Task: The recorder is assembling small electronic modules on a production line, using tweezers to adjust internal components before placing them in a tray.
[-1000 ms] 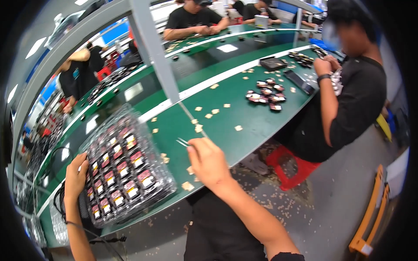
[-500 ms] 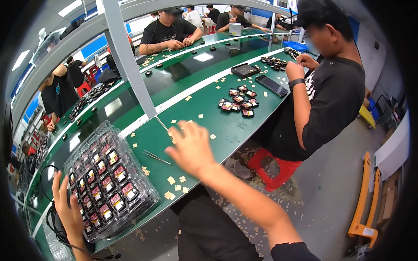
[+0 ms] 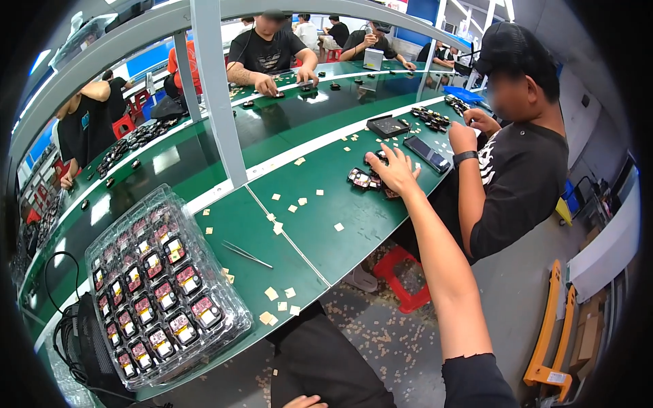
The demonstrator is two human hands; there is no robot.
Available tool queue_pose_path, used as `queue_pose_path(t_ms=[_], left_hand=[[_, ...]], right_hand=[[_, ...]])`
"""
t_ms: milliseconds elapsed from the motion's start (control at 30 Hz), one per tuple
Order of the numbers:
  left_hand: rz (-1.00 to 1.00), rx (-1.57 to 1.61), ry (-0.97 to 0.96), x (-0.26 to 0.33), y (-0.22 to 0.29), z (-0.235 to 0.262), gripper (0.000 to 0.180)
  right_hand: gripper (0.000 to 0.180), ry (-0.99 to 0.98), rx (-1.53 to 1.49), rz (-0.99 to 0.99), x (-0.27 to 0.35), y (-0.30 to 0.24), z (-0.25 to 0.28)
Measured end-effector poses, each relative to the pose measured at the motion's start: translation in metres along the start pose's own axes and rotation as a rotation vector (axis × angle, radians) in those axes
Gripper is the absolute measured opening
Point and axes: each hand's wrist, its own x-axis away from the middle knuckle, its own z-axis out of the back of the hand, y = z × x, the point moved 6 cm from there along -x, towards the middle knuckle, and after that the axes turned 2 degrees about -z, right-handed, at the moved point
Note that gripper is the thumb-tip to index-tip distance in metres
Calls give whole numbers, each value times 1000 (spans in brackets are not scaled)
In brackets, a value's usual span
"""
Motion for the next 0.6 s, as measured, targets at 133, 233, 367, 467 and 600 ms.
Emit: queue_pose_path(t_ms=[133, 233, 367, 467, 600], left_hand=[[166, 169, 34, 1, 2, -31, 57], [278, 303, 92, 4, -8, -34, 53], [426, 475, 205, 11, -29, -38, 43], [476, 536, 248, 14, -35, -41, 38], [486, 544, 266, 12, -37, -42, 34]], right_hand=[[91, -161, 98, 62, 1, -22, -8], [89, -231, 127, 137, 7, -25, -8], [87, -294, 206, 329, 33, -38, -14], [92, -274, 211, 399, 58, -53, -6], [96, -245, 125, 419, 70, -61, -14]])
